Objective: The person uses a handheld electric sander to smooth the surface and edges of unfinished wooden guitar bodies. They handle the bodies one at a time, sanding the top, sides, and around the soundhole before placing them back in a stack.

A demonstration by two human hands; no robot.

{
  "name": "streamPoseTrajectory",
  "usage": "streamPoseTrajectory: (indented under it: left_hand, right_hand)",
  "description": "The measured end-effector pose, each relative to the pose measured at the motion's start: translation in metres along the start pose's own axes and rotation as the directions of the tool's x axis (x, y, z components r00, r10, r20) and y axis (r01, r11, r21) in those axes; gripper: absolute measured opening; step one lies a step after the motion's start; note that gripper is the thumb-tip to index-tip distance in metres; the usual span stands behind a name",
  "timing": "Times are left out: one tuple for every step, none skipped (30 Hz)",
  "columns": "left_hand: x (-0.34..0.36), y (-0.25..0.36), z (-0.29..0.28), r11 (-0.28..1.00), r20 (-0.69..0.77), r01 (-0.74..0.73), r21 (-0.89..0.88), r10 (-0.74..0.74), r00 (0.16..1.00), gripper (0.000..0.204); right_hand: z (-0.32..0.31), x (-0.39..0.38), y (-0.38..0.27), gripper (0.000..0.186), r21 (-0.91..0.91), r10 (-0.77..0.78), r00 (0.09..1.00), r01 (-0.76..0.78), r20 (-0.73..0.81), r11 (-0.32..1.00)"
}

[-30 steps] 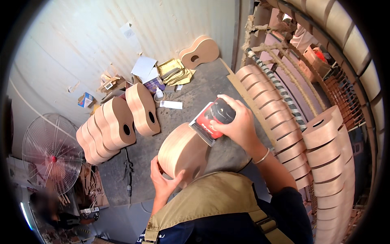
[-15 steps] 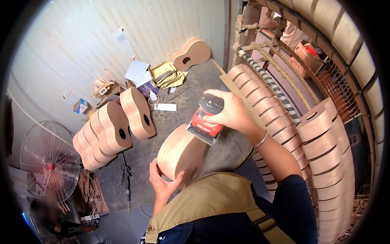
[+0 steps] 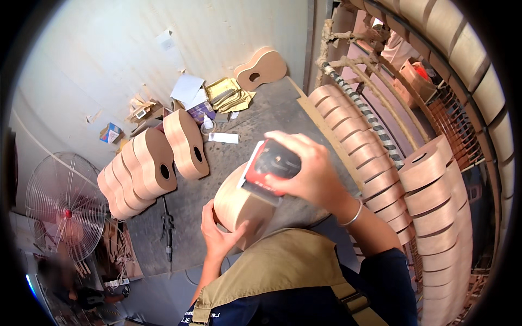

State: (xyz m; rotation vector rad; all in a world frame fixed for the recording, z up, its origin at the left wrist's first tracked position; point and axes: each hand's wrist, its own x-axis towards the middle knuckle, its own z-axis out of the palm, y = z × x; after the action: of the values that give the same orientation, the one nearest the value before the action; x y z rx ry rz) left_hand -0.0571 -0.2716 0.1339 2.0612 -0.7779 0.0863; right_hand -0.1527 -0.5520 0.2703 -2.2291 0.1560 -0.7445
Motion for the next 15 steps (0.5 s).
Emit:
streamPoseTrajectory:
  left_hand:
    - [-0.002,-0.001,-0.002,0.999,0.007,0.033,-0.040,-0.033,0.999,0.096]
    - [-0.004,-0.001,-0.005,0.994,0.017,0.066,-0.082,-0.065,0.998,0.095]
    - [-0.005,-0.001,-0.006,0.987,0.029,0.096,-0.125,-0.093,0.995,0.095]
    - [-0.006,-0.001,-0.007,0.985,0.029,0.102,-0.138,-0.098,0.995,0.095]
    - [-0.007,-0.003,-0.009,0.983,0.028,0.109,-0.149,-0.106,0.994,0.095]
    - [-0.007,-0.004,-0.009,0.980,0.028,0.116,-0.160,-0.113,0.993,0.094]
    - [-0.007,-0.005,-0.009,0.982,0.023,0.110,-0.153,-0.108,0.994,0.094]
    - [-0.007,-0.006,-0.009,0.984,0.020,0.109,-0.142,-0.107,0.994,0.094]
    - [-0.007,-0.006,-0.008,0.985,0.017,0.107,-0.133,-0.106,0.994,0.094]
    - [-0.006,-0.005,-0.008,0.986,0.025,0.112,-0.120,-0.110,0.994,0.094]
    - [-0.004,-0.005,-0.009,0.988,0.032,0.117,-0.105,-0.114,0.993,0.095]
    - [-0.002,-0.005,-0.009,0.989,0.038,0.121,-0.089,-0.118,0.992,0.095]
    - [0.000,-0.005,-0.008,0.993,0.031,0.101,-0.060,-0.100,0.995,0.096]
    - [0.003,-0.006,-0.007,0.996,0.027,0.081,-0.032,-0.080,0.996,0.097]
    - [0.007,-0.006,-0.005,0.998,0.022,0.060,-0.003,-0.060,0.998,0.098]
  right_hand:
    - [0.000,-0.001,0.010,0.070,0.008,0.059,0.998,-0.059,-0.023,0.998]
    - [0.000,-0.003,0.022,0.070,0.015,0.120,0.992,-0.119,-0.048,0.993]
    - [0.002,-0.005,0.037,0.070,0.006,0.124,0.987,-0.124,-0.101,0.992]
    - [0.003,-0.008,0.049,0.069,0.037,0.160,0.980,-0.157,-0.114,0.987]
    - [0.006,-0.010,0.061,0.069,0.072,0.196,0.973,-0.188,-0.123,0.980]
    - [0.007,-0.012,0.069,0.069,0.106,0.233,0.964,-0.220,-0.132,0.970]
    - [0.006,-0.014,0.072,0.068,0.116,0.239,0.961,-0.224,-0.137,0.968]
    - [0.007,-0.016,0.070,0.069,0.131,0.246,0.960,-0.229,-0.133,0.965]
    - [0.009,-0.019,0.066,0.069,0.146,0.252,0.959,-0.233,-0.130,0.962]
    - [0.010,-0.021,0.061,0.070,0.160,0.258,0.958,-0.237,-0.127,0.958]
    - [0.013,-0.024,0.053,0.070,0.129,0.221,0.963,-0.202,-0.155,0.971]
    - [0.018,-0.027,0.043,0.071,0.098,0.182,0.967,-0.166,-0.181,0.981]
    - [0.021,-0.029,0.031,0.072,0.063,0.141,0.969,-0.131,-0.203,0.989]
    - [0.023,-0.034,0.020,0.072,0.053,0.149,0.970,-0.142,-0.190,0.988]
    - [0.025,-0.038,0.008,0.072,0.055,0.109,0.973,-0.100,-0.203,0.993]
